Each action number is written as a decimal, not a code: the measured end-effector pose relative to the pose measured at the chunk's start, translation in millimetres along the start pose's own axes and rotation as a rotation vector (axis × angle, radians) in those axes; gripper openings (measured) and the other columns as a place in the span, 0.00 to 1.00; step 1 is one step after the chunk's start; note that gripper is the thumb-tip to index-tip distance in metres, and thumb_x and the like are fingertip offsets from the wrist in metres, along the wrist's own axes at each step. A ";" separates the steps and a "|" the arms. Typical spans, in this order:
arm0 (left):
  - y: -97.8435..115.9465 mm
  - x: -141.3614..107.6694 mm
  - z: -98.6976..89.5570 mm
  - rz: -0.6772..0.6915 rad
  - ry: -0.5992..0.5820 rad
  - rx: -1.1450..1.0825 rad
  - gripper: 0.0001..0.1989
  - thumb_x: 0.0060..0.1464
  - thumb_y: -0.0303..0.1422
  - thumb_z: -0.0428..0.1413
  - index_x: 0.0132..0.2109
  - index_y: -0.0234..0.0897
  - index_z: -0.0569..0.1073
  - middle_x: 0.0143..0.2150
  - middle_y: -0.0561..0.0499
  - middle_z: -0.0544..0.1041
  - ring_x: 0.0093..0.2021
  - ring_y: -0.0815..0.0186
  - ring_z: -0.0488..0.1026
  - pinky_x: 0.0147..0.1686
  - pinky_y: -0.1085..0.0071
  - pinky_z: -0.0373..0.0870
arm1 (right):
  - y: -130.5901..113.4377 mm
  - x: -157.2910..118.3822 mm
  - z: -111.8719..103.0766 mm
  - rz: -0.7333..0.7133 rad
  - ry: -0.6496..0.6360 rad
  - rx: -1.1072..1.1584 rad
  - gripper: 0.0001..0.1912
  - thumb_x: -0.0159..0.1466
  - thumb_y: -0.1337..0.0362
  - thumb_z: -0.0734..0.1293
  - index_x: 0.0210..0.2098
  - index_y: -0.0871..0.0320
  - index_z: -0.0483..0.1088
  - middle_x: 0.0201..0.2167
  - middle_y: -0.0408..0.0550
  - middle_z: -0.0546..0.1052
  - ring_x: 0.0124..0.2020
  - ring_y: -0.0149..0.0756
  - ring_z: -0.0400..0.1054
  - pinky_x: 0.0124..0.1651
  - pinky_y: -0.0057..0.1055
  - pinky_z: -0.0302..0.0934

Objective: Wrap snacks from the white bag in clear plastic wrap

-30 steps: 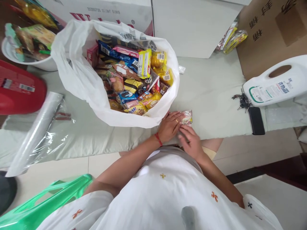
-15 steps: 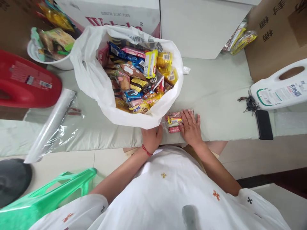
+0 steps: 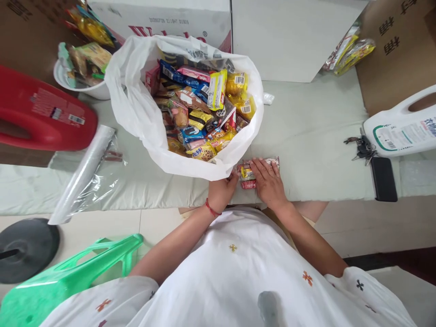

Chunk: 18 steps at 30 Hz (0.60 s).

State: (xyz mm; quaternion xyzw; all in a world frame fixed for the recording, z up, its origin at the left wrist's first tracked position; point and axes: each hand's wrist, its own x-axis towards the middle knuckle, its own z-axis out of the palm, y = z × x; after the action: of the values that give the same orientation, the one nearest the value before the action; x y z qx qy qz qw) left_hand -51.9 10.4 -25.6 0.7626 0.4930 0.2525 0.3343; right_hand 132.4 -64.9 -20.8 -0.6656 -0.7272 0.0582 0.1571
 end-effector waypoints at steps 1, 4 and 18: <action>8.0 2.5 4.0 -0.022 -0.008 -0.011 0.10 0.68 0.38 0.52 0.40 0.39 0.75 0.32 0.50 0.79 0.35 0.61 0.78 0.43 0.62 0.77 | 0.2 -0.3 1.1 0.000 0.004 0.005 0.33 0.73 0.72 0.55 0.76 0.53 0.53 0.73 0.49 0.62 0.75 0.44 0.52 0.78 0.54 0.39; 31.5 8.2 21.5 0.029 -0.028 0.059 0.10 0.68 0.32 0.50 0.38 0.39 0.73 0.35 0.47 0.79 0.38 0.60 0.78 0.44 0.62 0.76 | 0.5 -1.0 4.7 0.009 0.033 0.018 0.32 0.74 0.70 0.54 0.76 0.54 0.54 0.73 0.49 0.62 0.75 0.43 0.52 0.78 0.54 0.38; 24.8 -18.1 54.7 0.421 -0.005 0.075 0.35 0.67 0.26 0.41 0.77 0.36 0.40 0.77 0.32 0.53 0.79 0.53 0.45 0.73 0.41 0.52 | 0.5 -3.5 10.0 0.077 0.050 0.070 0.34 0.74 0.68 0.54 0.78 0.54 0.47 0.75 0.53 0.59 0.77 0.44 0.48 0.78 0.57 0.36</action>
State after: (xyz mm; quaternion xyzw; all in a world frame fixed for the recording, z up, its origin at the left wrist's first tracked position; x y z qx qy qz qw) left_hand -5.3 -27.7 -43.3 0.8614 0.3308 0.2962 0.2468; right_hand 129.9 -67.0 -30.9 -0.6884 -0.6945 0.0728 0.1961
